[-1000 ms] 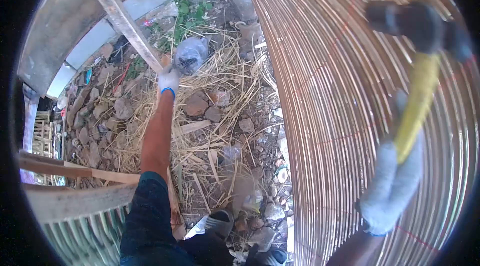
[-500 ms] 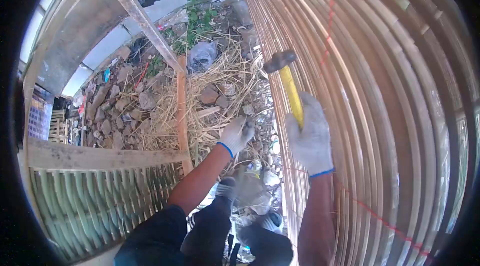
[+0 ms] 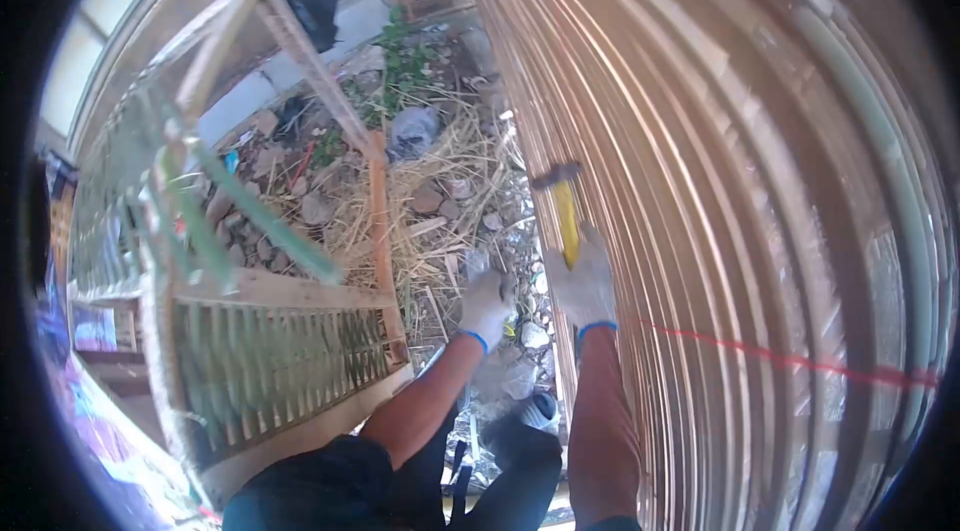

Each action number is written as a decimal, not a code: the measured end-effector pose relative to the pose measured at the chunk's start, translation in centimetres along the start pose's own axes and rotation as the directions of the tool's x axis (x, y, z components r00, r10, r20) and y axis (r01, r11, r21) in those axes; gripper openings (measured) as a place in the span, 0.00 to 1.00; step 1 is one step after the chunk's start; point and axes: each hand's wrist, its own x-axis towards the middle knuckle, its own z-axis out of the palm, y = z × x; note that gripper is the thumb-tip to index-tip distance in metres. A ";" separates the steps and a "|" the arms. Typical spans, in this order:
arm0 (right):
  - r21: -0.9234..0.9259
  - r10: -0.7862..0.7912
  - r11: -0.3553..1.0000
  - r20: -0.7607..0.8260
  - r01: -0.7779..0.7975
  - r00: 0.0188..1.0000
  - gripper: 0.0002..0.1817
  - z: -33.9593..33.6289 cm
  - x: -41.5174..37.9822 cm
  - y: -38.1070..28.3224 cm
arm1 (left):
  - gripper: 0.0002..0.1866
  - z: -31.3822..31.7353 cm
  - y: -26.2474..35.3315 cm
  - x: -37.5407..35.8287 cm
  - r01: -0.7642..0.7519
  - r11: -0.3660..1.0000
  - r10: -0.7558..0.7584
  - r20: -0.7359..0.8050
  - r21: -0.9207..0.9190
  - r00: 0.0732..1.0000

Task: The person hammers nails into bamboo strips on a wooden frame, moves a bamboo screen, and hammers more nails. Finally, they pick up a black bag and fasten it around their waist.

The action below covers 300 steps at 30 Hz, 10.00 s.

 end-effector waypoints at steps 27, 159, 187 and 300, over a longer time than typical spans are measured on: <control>-0.197 0.217 0.701 0.974 0.686 0.059 0.27 -6.2 -27.9 -5.8 | 0.12 -31.4 -1.4 -44.0 0.600 0.724 -0.626 0.041 -0.340 0.778; -0.112 -0.133 0.938 0.760 0.329 0.637 0.20 57.2 -81.4 -78.3 | 0.12 -124.9 -52.6 -71.4 0.459 0.120 -0.840 0.156 -0.880 0.519; 0.524 0.564 0.405 0.501 -0.749 0.656 0.14 56.4 -86.9 -82.0 | 0.29 -115.2 -54.9 -56.8 0.601 0.782 -0.323 0.715 -0.167 0.620; 0.429 0.754 0.522 0.172 -0.737 0.634 0.25 61.9 -123.2 -118.2 | 0.08 -135.9 -56.2 -52.9 -0.654 0.575 0.282 0.870 -0.491 -0.405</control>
